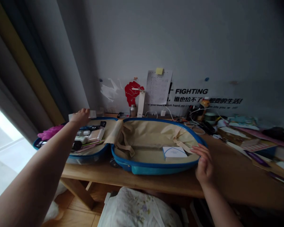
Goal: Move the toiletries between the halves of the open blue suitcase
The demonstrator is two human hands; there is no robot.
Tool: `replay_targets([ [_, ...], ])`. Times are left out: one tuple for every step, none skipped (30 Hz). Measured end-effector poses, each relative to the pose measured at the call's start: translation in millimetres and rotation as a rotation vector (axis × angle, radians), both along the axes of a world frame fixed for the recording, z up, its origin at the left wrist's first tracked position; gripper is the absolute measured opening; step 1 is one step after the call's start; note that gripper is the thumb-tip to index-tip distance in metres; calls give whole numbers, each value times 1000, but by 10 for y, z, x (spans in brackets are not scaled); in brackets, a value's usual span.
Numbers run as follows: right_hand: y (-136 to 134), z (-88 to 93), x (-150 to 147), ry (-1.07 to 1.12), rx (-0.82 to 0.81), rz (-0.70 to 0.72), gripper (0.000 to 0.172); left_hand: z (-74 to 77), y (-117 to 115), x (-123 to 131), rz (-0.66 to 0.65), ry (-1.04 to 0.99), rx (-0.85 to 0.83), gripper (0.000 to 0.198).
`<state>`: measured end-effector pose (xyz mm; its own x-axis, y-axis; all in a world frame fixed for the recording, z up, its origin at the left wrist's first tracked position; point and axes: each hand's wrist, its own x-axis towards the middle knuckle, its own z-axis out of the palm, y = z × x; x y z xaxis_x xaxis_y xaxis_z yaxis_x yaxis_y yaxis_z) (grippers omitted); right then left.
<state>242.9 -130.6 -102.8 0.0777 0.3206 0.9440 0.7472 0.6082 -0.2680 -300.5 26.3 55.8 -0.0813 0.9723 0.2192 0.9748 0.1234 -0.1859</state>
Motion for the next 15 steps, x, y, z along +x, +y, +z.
replay_targets([
  [2,0,-2,4,1,0,43,78,-19,62,-21,1,31,57],
  [4,0,-3,8,2,1,43,167,-38,147,-57,-6,75,59],
  [5,0,-4,9,3,3,43,261,-60,254,-108,-24,131,61],
  [6,0,-4,6,5,6,43,357,-86,385,-177,-56,195,63],
  [7,0,-5,1,9,9,42,451,-118,538,-258,-100,259,65],
  [7,1,-5,-1,16,11,42,535,-158,708,-349,-152,304,67],
  [8,1,-4,0,20,13,42,604,-206,893,-454,-202,326,70],
  [10,1,-4,2,21,12,42,653,-262,1086,-568,-247,335,72],
  [13,0,-4,5,16,8,42,679,-326,1282,-690,-289,331,73],
  [17,-2,-3,7,13,6,43,677,-397,1476,-809,-333,311,72],
  [21,-5,-2,7,9,4,43,649,-472,1664,-915,-379,272,71],
  [25,-8,-1,6,9,3,43,594,-550,1839,-1005,-419,213,70],
  [28,-11,-1,1,15,4,43,518,-627,2000,-1076,-450,149,69],
  [30,-13,-1,-6,27,6,42,425,-701,2142,-1134,-464,79,69],
  [30,-14,-2,-11,37,8,41,321,-769,2263,-1181,-468,17,68],
])
